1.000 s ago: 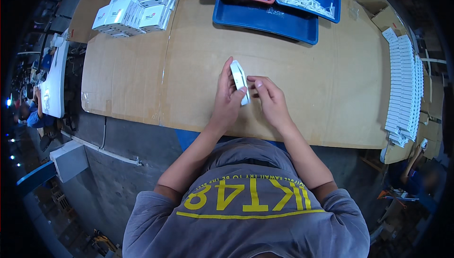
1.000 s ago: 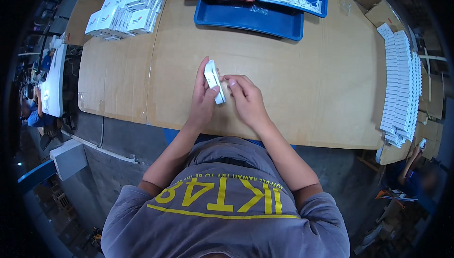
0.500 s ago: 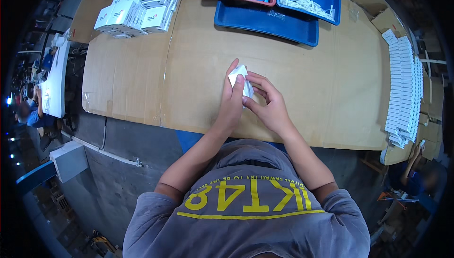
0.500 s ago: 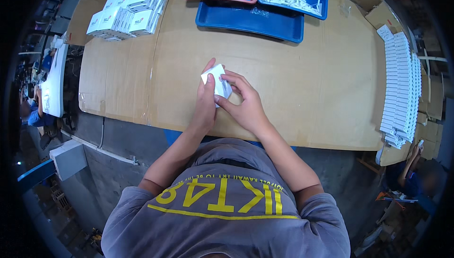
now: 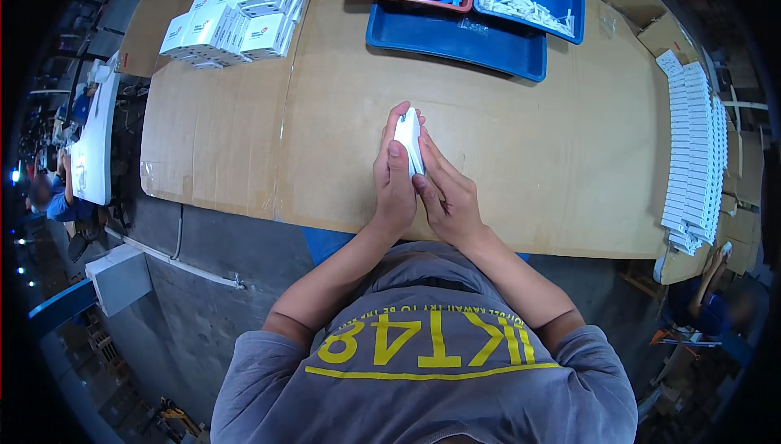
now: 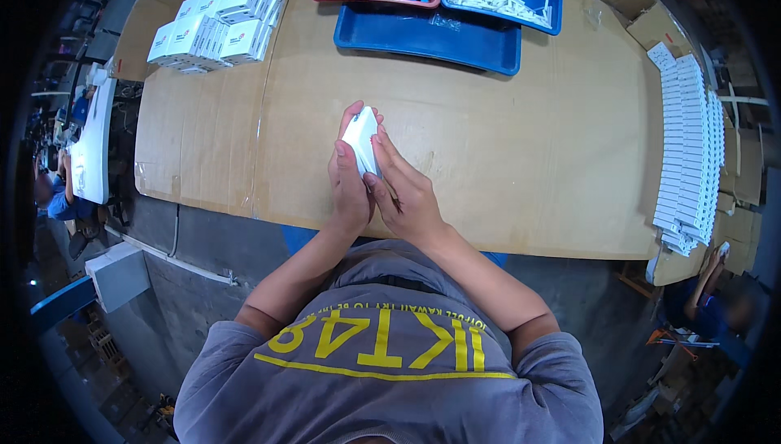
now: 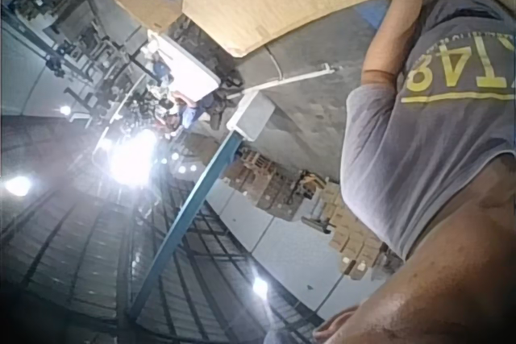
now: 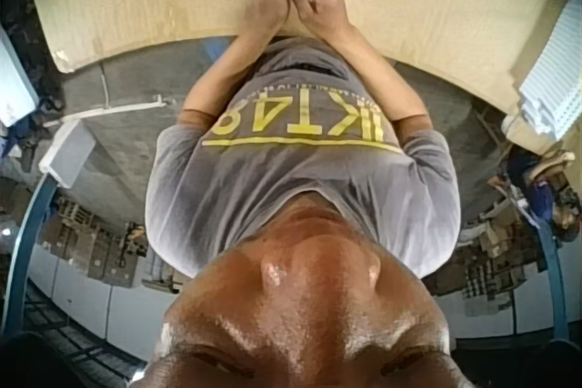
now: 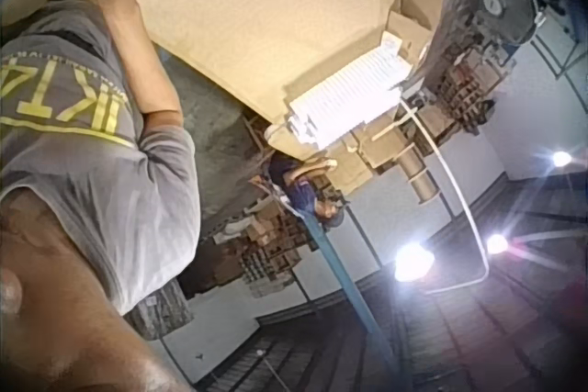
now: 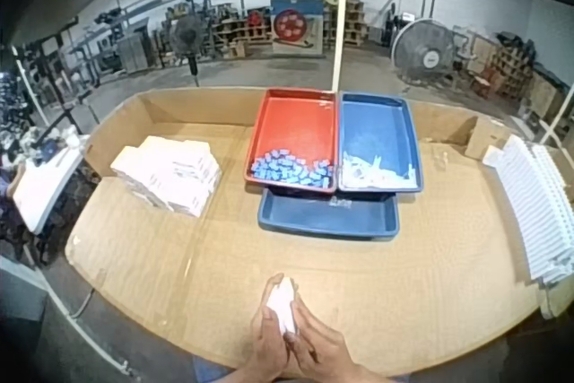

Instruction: The person picks up a small bag of screws and a white base, then empties the screws onto the base. They retrieve blue components from a tray, insert them into the base, snap a white cover over the assembly, and place the completed unit onto a stack.

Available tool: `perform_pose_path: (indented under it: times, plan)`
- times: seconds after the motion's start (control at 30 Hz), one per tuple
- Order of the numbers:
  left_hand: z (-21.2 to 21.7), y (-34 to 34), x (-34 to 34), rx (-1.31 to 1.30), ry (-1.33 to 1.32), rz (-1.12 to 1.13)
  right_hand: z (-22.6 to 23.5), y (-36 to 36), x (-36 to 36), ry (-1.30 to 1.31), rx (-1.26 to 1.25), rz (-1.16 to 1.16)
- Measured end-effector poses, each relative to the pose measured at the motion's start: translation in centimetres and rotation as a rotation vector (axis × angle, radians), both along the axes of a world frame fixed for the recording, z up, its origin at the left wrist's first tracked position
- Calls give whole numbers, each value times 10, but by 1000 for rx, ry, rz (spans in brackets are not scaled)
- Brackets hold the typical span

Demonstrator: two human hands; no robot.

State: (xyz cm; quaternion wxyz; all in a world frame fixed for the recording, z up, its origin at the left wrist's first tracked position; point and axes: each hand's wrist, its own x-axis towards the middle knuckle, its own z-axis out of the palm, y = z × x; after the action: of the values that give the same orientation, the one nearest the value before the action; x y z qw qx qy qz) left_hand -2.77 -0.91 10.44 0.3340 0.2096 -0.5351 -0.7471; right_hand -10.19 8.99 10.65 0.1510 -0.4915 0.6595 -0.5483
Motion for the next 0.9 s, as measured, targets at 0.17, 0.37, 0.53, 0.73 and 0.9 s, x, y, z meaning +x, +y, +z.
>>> perform_pose_path:
  times: [0.17, 0.37, 0.53, 0.73, 0.9]
  plan:
    - [-5, -1, 3, -28, 10, -5, 3, 0, 1, 18, -41, 12]
    - [-4, 2, 4, 29, 37, -11, 3, 3, -1, 53, -25, 28]
    - [2, 4, 4, 77, 42, -12, 8, 6, 3, -39, 12, 24]
    - [2, -1, 5, 10, 51, 16, 13, -9, 10, -527, -126, -10]
    - [4, 3, 4, 5, 170, -28, -12, -6, -15, -1097, 63, -36]
